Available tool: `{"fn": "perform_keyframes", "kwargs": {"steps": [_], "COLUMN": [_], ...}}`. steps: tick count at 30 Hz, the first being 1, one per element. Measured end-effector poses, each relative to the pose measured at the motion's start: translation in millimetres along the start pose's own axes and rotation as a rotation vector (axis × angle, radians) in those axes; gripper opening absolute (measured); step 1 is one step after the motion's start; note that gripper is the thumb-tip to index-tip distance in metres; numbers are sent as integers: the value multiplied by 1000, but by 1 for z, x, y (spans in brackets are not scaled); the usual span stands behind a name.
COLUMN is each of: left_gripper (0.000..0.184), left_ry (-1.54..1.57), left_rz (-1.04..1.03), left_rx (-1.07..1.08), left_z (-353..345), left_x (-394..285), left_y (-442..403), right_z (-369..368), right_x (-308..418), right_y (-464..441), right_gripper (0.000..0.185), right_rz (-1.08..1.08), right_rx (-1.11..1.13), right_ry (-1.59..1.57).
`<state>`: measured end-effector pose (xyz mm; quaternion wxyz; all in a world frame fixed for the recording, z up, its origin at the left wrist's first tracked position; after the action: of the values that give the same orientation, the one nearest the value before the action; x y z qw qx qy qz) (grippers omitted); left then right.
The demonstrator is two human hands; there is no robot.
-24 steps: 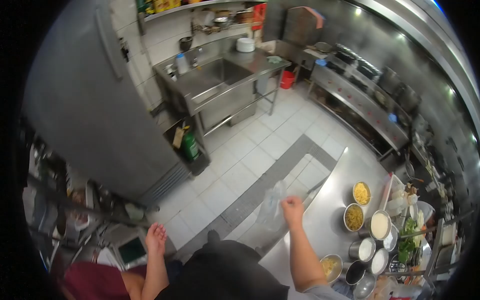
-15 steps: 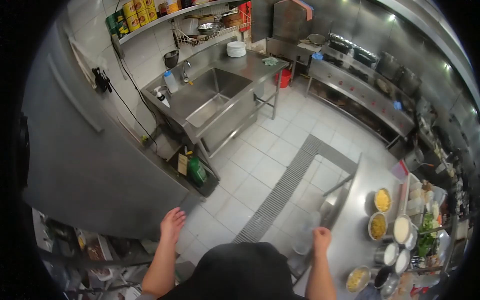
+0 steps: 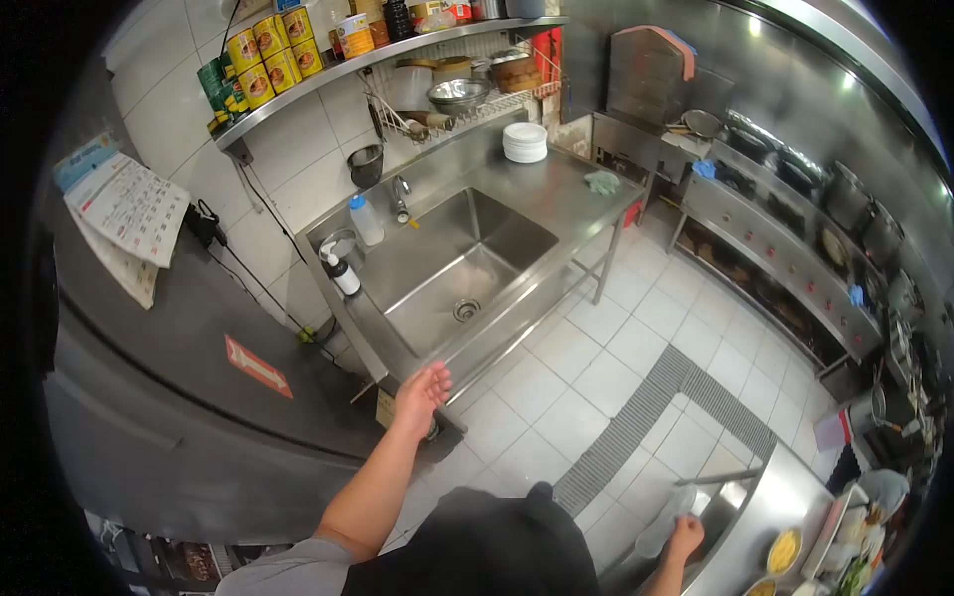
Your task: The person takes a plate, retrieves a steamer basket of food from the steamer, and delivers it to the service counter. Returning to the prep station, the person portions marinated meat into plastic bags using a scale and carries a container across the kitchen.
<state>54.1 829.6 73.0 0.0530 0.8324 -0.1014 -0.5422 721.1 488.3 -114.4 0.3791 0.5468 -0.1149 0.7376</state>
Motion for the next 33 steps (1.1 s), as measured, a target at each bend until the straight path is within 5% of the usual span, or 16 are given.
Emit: {"fn": "perform_keyframes", "kwargs": {"steps": [7,13,16,20,24,27,29,30,33], "left_gripper": [44,71,75,66,41,18,13,6,7], "left_ry": [-20,476,516,419,426,464,495,487,537], "left_rz": [-98,-130,-105,25,-60,-253,-341,-293,-178], "left_rx": [-164,-142,-306,-506,-531,-333,-189,-351,-391], "left_z": [72,176,229,292,326,291,267,240,281], "left_x": [-75,-86,-72,-46,-49,-89,-114,-127,-64], "left_y": [-188,-422,-517,-614,-676,-674,-668,-651,-616], "right_z": [-113,-139,-122,-83,-143,-157,-139,-129,-156], "right_x": [231,267,258,231,328,332,285,269,283], "right_y": [-172,-237,-249,-274,-241,-251,-285,-300,-322], "right_gripper": [7,15,17,11,61,60,24,11,11], "right_rz": [238,198,116,-46,-377,-368,-163,-60,17], "right_rx": [91,-31,-109,-185,-81,-110,-162,-174,-152], "right_ry": [34,283,369,326,718,796,590,492,476]}}
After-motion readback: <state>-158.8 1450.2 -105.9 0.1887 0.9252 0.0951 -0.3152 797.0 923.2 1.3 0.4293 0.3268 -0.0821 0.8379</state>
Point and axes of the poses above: each hand's wrist, its own y-axis away from the middle knuckle, its own z-axis out of the back of the hand, x = y × z, the point moved 7 cm from there along -y, towards the middle knuckle, and after that the axes turned 14 degrees about x, right-handed, at the moved point
